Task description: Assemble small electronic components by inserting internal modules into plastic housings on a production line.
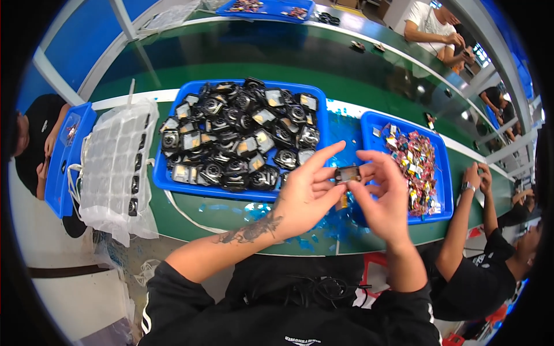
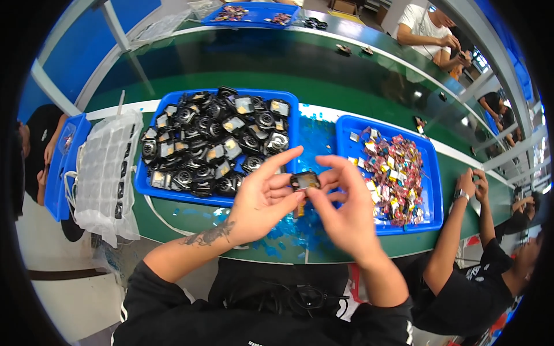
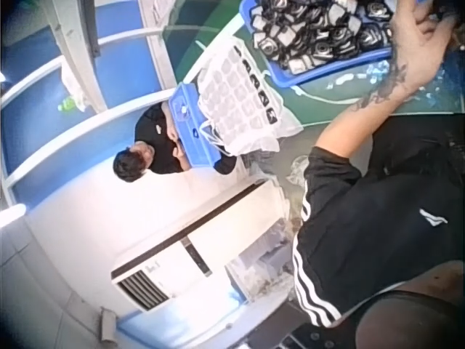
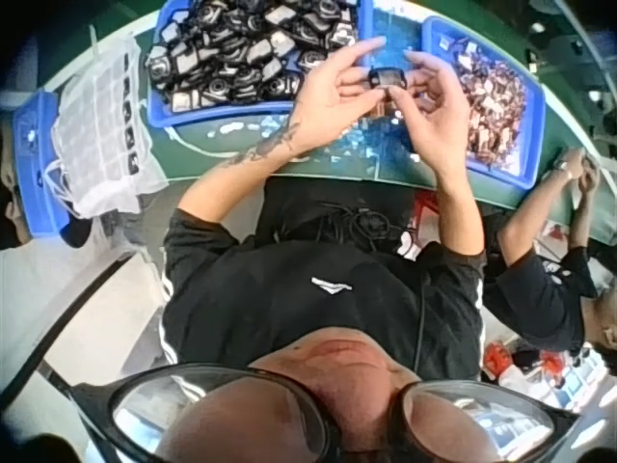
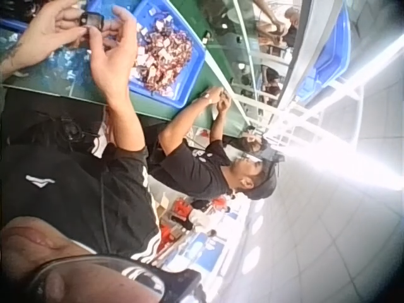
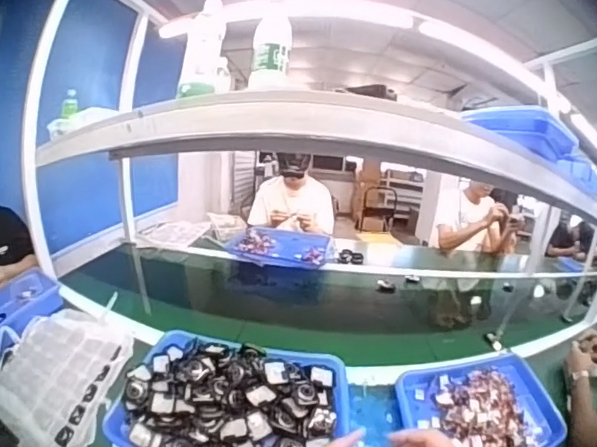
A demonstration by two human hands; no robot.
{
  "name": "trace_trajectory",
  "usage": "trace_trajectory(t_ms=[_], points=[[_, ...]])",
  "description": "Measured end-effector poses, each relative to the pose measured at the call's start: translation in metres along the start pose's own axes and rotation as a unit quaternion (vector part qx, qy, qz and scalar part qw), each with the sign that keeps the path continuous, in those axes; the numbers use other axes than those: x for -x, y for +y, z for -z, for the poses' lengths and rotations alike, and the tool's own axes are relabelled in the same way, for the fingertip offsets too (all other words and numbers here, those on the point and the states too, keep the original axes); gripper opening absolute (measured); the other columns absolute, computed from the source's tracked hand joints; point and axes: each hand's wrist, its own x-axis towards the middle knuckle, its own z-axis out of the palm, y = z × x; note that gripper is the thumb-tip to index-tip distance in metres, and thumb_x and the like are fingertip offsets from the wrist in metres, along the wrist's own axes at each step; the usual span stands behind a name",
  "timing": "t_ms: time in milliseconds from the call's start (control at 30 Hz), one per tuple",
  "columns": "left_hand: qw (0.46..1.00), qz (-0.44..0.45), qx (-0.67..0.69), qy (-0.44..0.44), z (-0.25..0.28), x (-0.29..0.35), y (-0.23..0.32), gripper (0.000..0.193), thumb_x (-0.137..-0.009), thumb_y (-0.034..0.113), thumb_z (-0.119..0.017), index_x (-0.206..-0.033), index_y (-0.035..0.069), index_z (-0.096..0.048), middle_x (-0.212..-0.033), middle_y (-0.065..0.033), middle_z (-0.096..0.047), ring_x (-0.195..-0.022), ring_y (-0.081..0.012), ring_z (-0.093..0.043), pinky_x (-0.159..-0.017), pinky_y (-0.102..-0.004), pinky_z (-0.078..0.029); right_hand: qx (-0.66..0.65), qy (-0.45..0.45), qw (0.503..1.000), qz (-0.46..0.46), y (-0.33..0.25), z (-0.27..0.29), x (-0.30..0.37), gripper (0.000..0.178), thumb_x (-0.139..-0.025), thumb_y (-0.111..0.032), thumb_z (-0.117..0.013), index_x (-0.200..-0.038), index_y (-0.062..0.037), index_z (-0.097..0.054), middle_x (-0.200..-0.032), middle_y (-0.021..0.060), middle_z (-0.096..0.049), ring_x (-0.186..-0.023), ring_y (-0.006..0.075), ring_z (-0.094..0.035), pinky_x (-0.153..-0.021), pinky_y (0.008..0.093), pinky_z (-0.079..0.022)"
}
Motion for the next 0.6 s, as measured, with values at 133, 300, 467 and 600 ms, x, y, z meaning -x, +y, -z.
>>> trace_trajectory(t_ms=[133, 300, 467, 600], points=[[0.763, -0.287, -0.571, 0.099, 0.02, -0.015, 0.013, 0.053, -0.083, 0.008, -0.065, -0.134, 0.009, -0.05, -0.119, -0.0131, -0.061, -0.098, -0.0297, -0.063, -0.082, -0.0373, -0.052, 0.043, -0.056, 0.997, 0.041, 0.016, 0.041, -0.108, 0.045, -0.079, -0.001, -0.068, -0.12, -0.0007, -0.05, -0.077, 0.0072, -0.068, -0.069, 0.0093, -0.061, -0.061, 0.0249, -0.048], [0.595, -0.181, -0.771, 0.14, 0.04, -0.036, 0.002, 0.052, -0.084, 0.011, -0.064, -0.134, 0.011, -0.05, -0.131, -0.0117, -0.055, -0.124, -0.028, -0.048, -0.102, -0.0414, -0.04, 0.2, 0.03, 0.96, -0.192, 0.089, 0.077, -0.231, 0.055, -0.058, -0.02, -0.092, -0.103, -0.0012, -0.067, -0.088, 0.0144, -0.071, -0.079, 0.0165, -0.068, -0.069, 0.0306, -0.056], [0.603, -0.189, -0.759, 0.158, 0.062, -0.017, -0.002, 0.042, -0.073, 0.002, -0.067, -0.115, 0.003, -0.063, -0.114, -0.0143, -0.063, -0.113, -0.0303, -0.055, -0.109, -0.0458, -0.036, 0.391, 0.045, 0.912, -0.114, 0.113, 0.046, -0.238, 0.047, -0.063, -0.025, -0.087, -0.101, -0.0041, -0.068, -0.108, 0.0211, -0.065, -0.102, 0.0359, -0.064, -0.087, 0.0417, -0.054], [0.624, -0.241, -0.72, 0.183, 0.049, -0.015, 0.011, 0.025, -0.078, -0.001, -0.063, -0.103, 0.0, -0.067, -0.089, -0.0131, -0.062, -0.094, -0.0274, -0.058, -0.105, -0.047, -0.039, 0.376, 0.085, 0.916, 0.114, 0.054, 0.015, -0.18, 0.024, -0.077, -0.019, -0.072, -0.098, -0.0078, -0.067, -0.101, 0.0156, -0.062, -0.096, 0.0345, -0.061, -0.083, 0.0448, -0.051]])
